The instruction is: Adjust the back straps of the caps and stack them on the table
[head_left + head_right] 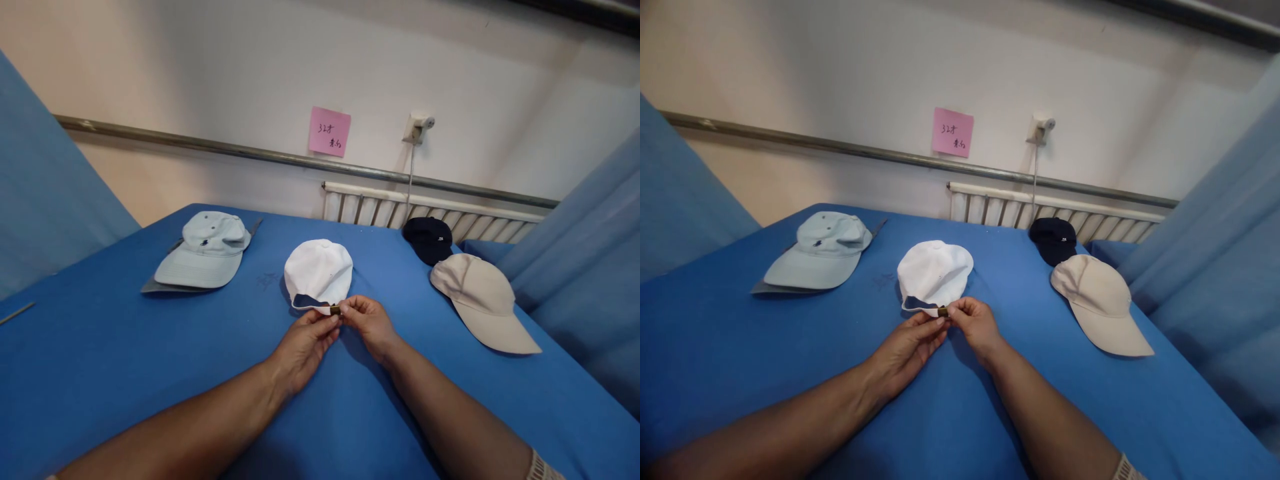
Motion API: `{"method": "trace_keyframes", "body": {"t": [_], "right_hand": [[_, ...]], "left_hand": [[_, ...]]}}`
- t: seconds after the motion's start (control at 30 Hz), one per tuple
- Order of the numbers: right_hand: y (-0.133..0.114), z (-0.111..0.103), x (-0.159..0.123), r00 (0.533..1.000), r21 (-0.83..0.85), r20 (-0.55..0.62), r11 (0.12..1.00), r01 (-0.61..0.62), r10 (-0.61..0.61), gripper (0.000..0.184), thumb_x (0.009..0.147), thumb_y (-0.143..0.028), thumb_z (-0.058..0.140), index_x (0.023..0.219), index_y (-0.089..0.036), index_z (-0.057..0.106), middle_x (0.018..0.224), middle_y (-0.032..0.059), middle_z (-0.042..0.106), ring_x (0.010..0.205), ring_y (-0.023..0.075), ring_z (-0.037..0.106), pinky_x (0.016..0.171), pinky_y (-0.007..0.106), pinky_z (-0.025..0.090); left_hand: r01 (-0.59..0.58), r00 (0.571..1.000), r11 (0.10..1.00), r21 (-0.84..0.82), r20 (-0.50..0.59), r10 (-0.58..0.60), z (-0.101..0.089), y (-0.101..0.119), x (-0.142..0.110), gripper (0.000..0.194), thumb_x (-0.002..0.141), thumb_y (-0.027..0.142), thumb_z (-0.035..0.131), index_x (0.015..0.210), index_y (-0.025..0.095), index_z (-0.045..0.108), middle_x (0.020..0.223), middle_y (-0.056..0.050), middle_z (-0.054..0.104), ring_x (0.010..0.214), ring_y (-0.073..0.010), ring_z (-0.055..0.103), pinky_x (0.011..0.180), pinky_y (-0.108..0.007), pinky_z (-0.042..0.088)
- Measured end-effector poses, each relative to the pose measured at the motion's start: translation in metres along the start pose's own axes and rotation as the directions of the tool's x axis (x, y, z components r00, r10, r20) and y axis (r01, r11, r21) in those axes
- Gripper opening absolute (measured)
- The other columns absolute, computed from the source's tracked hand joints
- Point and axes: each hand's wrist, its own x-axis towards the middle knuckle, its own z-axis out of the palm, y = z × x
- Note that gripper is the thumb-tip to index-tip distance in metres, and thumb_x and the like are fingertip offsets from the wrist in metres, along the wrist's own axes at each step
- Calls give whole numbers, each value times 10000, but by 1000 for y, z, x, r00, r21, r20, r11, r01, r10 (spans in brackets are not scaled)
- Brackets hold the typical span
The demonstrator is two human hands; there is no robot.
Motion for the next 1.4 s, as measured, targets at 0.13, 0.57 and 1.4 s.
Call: {"method": "trace_keyframes", "body": {"t": [0.13,0.57,1.4], "right_hand": [[4,3,0,1000,-71,-5,997,29,-29,334,644,-477,822,713,-188,671,684,11,665,640,138,588,697,304,476],[7,3,3,993,-196,-10,974,112,-116,181,661,-355,757,684,-196,673,631,-15,639,601,125,547,655,283,450],[17,-5,2,973,-353,73,907,230,-219,180,815,-380,628,751,-214,604,739,0,637,692,151,563,695,290,458]], "left_hand": [[-16,999,1000,-13,-31,16,1,1,3,176,733,65,757,853,170,682,853,-28,698,806,-113,661,748,-214,508],[-107,990,993,47,-83,110,2,2,6,243,670,84,812,795,149,614,771,11,635,730,-81,610,699,-194,495],[-123,987,992,-14,-105,121,6,3,7,188,674,100,801,683,129,616,701,8,624,683,-80,602,662,-186,505]]}}
